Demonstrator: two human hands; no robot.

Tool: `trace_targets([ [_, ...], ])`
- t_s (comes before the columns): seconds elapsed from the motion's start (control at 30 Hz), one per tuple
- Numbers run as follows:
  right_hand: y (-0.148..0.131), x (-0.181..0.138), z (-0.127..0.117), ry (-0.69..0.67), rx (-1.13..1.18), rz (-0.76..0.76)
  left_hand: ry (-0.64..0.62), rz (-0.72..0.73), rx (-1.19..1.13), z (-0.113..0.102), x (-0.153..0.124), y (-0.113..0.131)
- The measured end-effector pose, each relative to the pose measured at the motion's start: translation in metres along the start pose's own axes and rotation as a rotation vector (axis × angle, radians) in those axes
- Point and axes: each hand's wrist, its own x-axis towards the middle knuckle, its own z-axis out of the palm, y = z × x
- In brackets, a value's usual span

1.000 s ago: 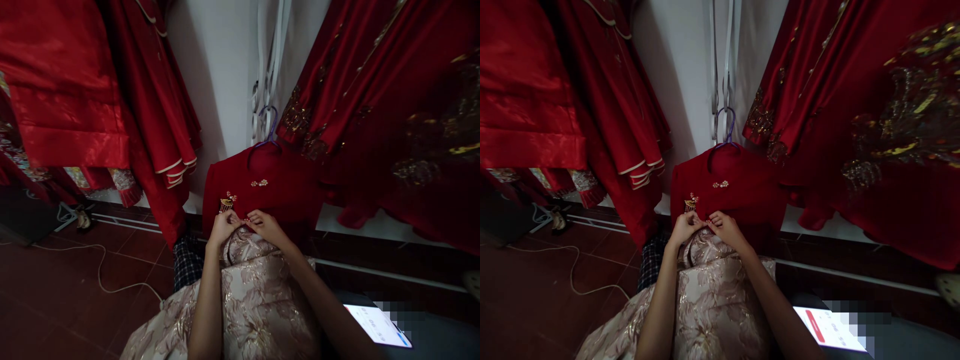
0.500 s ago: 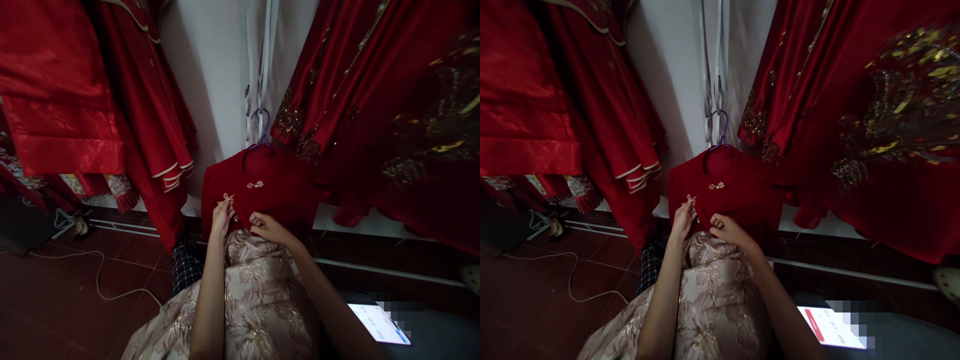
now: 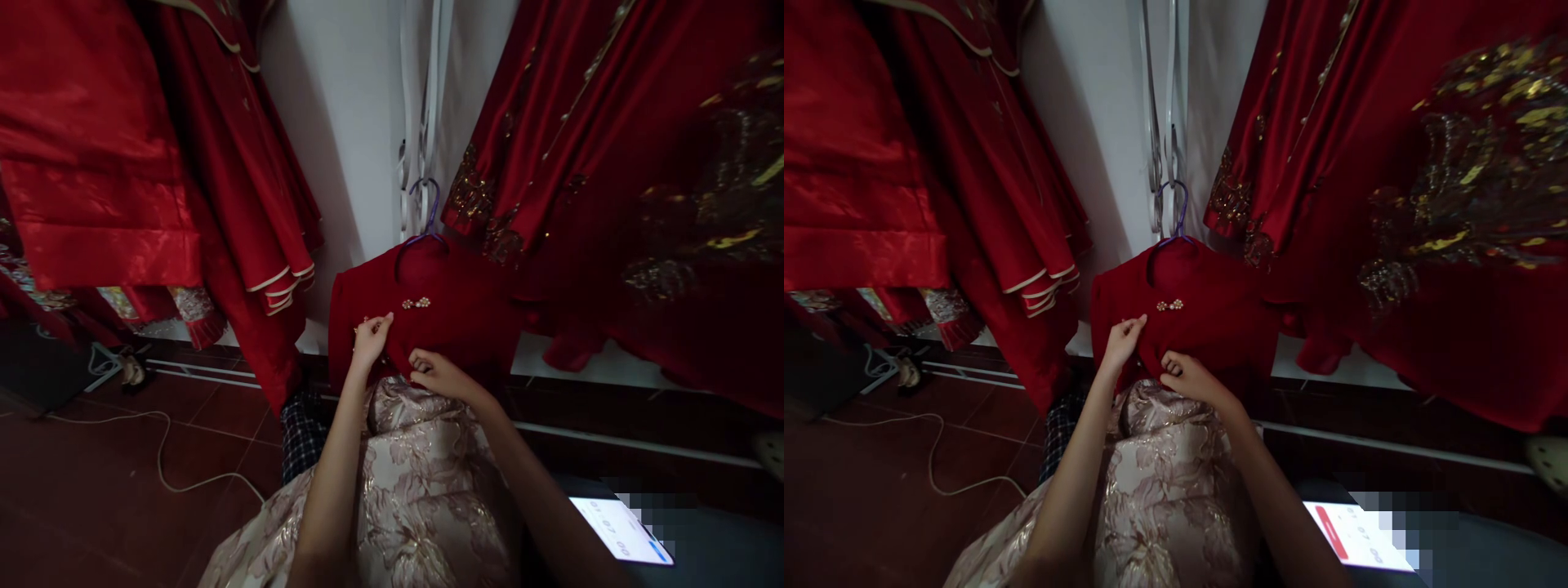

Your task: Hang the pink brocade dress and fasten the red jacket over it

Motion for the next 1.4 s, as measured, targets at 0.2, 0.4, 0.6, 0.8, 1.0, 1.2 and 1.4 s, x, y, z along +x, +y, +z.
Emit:
trace_targets([
  [0.2, -0.002, -0.001, -0.001, -0.014, 0.003, 0.008, -0.132, 0.522, 0.562, 0.019, 0.013, 0.041],
  [0.4, -0.005, -0.003, -0.004, -0.031, 0.011, 0.033, -0.16, 0.658, 1.119, 0.023, 0.022, 0.059],
  [0.6, -0.006, -0.004, -0.004, -0.049, 0.004, 0.03, -0.234, 0.796, 1.235, 0.022, 0.026, 0.07],
  [0.8, -0.007, -0.004, -0.004, -0.035, 0.003, 0.038, -0.309, 0.924, 1.235, 0.021, 0.028, 0.074],
  [1.0, -0.01, -0.005, -0.004, -0.022, -0.017, 0.04, -0.316, 0.989, 1.26, 0.018, 0.033, 0.074],
  [1.2, -0.011, -0.006, -0.005, -0.029, -0.01, 0.043, -0.3, 0.968, 1.232, 0.018, 0.031, 0.076],
  [1.4, -0.012, -0.01, -0.01, 0.019, -0.033, 0.048, -0.112, 0.796, 1.206, 0.003, 0.029, 0.074],
])
